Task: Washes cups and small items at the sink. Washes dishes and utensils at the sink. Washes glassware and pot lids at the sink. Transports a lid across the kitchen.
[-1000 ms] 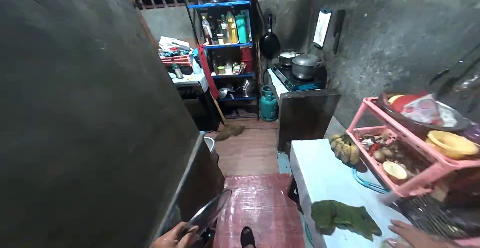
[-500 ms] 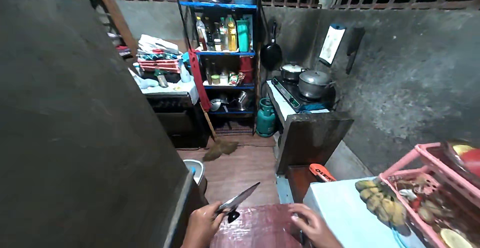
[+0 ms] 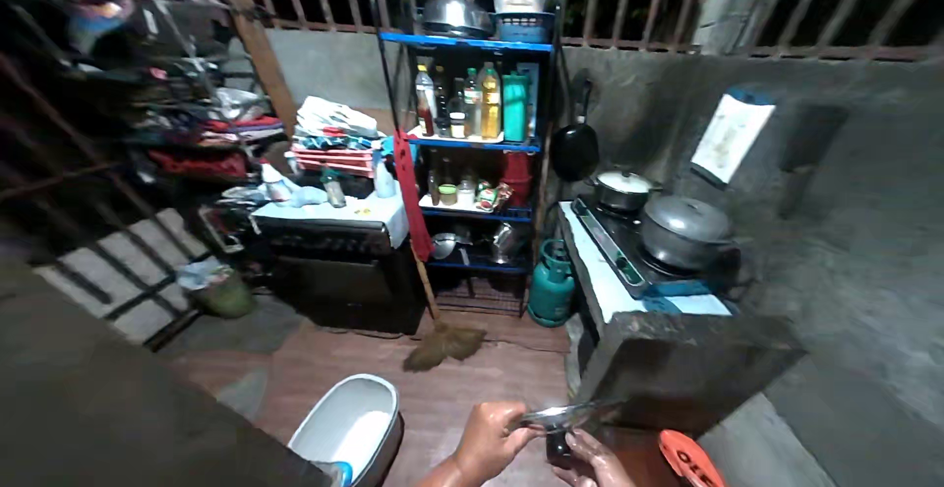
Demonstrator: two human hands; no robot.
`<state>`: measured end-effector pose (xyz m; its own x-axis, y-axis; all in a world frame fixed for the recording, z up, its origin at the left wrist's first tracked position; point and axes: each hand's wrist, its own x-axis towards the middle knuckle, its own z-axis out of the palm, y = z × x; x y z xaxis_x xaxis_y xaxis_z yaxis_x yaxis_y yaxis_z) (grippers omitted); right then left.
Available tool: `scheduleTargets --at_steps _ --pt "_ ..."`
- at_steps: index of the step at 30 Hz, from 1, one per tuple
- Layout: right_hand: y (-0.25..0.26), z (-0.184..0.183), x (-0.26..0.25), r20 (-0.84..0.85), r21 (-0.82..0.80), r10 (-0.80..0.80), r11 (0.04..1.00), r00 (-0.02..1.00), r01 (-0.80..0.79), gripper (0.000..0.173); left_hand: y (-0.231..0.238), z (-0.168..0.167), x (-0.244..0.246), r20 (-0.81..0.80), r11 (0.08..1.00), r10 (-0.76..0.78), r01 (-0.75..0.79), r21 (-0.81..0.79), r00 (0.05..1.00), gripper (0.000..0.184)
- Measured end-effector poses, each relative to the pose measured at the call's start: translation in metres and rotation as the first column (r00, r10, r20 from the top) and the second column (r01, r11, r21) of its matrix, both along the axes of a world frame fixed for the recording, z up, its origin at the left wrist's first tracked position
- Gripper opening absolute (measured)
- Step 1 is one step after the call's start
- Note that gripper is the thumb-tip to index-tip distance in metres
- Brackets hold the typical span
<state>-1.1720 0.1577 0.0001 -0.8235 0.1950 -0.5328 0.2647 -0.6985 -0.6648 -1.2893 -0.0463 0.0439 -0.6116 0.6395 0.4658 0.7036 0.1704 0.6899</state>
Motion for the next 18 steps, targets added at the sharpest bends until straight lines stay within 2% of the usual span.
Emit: scheduleTargets --at_steps 3,5,8,10,12,15,18 --pt "0.023 -0.006 -0.051 -0.025 -0.109 0.016 0.994 1.0 -0.019 0.031 0.029 0.005 -0.051 0.09 1.0 0.012 -0.012 -0.002 0.996 0.025" --pt "0.034 -0.009 -0.085 -0.036 -0.111 -0.012 0.994 0.999 0.008 0.033 0.045 0.004 -0.08 0.155 0.997 0.049 -0.057 0.049 0.987 0.025" --pt "0.046 0.002 -0.138 -0.035 0.024 -0.087 0.996 0.996 0.088 0.025 0.062 -0.008 -0.114 0.342 0.959 0.123 -0.199 0.2 0.932 0.02" --pt "0.054 0.006 -0.173 -0.049 0.149 -0.051 0.987 0.998 0.058 0.022 0.065 -0.013 -0.131 0.505 0.919 0.158 -0.313 0.239 0.849 0.016" --pt "0.059 0.005 -0.215 -0.034 0.247 -0.01 0.969 0.999 0.018 0.022 0.064 -0.018 -0.152 0.554 0.899 0.193 -0.372 0.23 0.81 0.017" --pt "0.062 -0.003 -0.282 0.003 0.381 0.032 0.924 0.999 -0.031 0.023 0.054 -0.029 -0.191 0.522 0.95 0.174 -0.282 0.134 0.835 0.022" --pt "0.069 -0.012 -0.35 0.069 0.561 0.106 0.818 0.992 -0.126 0.029 0.029 -0.041 -0.245 0.525 0.995 0.003 -0.058 0.087 0.851 0.033"
